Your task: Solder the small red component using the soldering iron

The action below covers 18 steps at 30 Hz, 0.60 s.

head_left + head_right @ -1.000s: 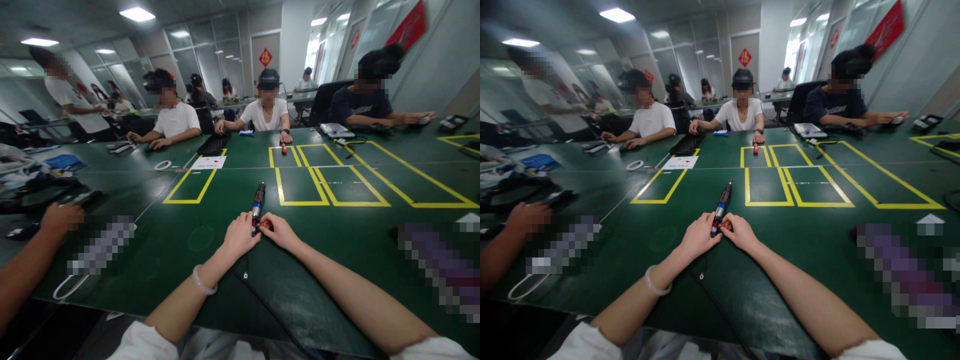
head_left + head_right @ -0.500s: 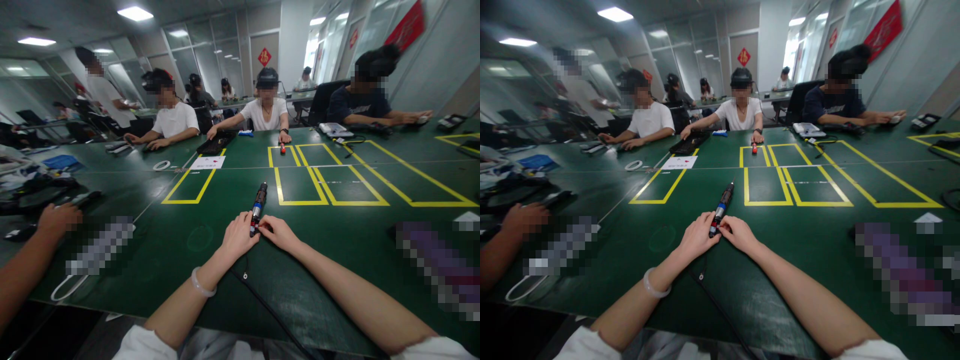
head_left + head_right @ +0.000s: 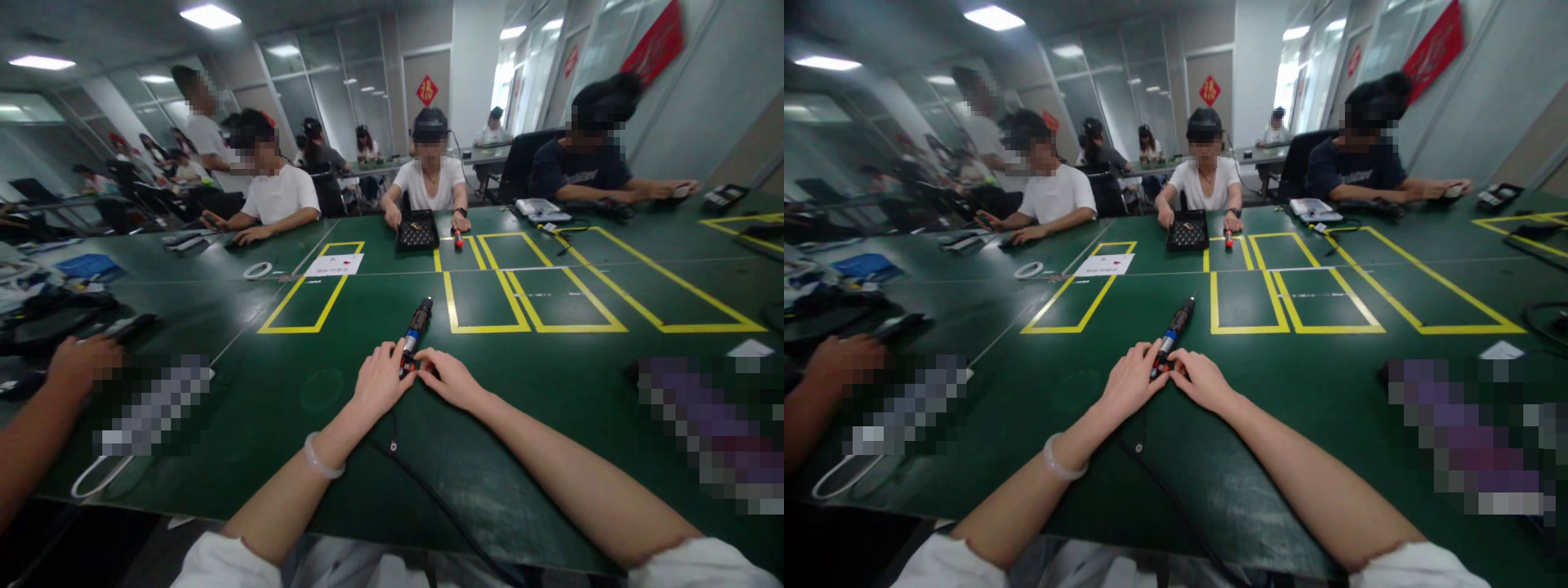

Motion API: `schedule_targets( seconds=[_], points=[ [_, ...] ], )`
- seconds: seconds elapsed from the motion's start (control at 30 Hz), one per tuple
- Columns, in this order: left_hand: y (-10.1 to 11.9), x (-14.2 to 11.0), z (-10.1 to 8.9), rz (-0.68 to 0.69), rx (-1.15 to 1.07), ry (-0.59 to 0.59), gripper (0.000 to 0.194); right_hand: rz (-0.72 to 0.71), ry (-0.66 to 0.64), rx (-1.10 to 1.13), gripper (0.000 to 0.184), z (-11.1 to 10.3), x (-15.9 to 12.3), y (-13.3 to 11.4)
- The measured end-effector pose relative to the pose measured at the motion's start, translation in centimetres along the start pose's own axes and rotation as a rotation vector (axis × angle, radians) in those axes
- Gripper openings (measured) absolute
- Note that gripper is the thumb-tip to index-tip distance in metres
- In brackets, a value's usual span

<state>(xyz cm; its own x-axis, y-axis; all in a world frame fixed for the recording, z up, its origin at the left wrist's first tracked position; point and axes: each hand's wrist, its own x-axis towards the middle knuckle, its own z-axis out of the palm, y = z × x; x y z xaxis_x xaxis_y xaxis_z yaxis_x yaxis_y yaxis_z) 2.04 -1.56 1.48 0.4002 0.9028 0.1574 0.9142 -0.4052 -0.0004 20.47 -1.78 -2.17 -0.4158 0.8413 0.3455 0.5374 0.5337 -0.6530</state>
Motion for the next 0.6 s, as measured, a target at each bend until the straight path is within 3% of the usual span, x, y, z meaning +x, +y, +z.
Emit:
schedule_targets(
  seconds=[0.23, 0.6],
  points=[
    [-4.1, -0.7, -0.8, -0.023, 0.063, -0.047, 0.063, -0.006, -0.012, 0.004, 0.014, -0.4, 0.1, 0.0],
    [-15.8, -2.3, -1.4, -0.265, 0.09, -0.141, 0.064, 0.0, -0.028, -0.02, 0.01, -0.5, 0.2, -0.1]
  ],
)
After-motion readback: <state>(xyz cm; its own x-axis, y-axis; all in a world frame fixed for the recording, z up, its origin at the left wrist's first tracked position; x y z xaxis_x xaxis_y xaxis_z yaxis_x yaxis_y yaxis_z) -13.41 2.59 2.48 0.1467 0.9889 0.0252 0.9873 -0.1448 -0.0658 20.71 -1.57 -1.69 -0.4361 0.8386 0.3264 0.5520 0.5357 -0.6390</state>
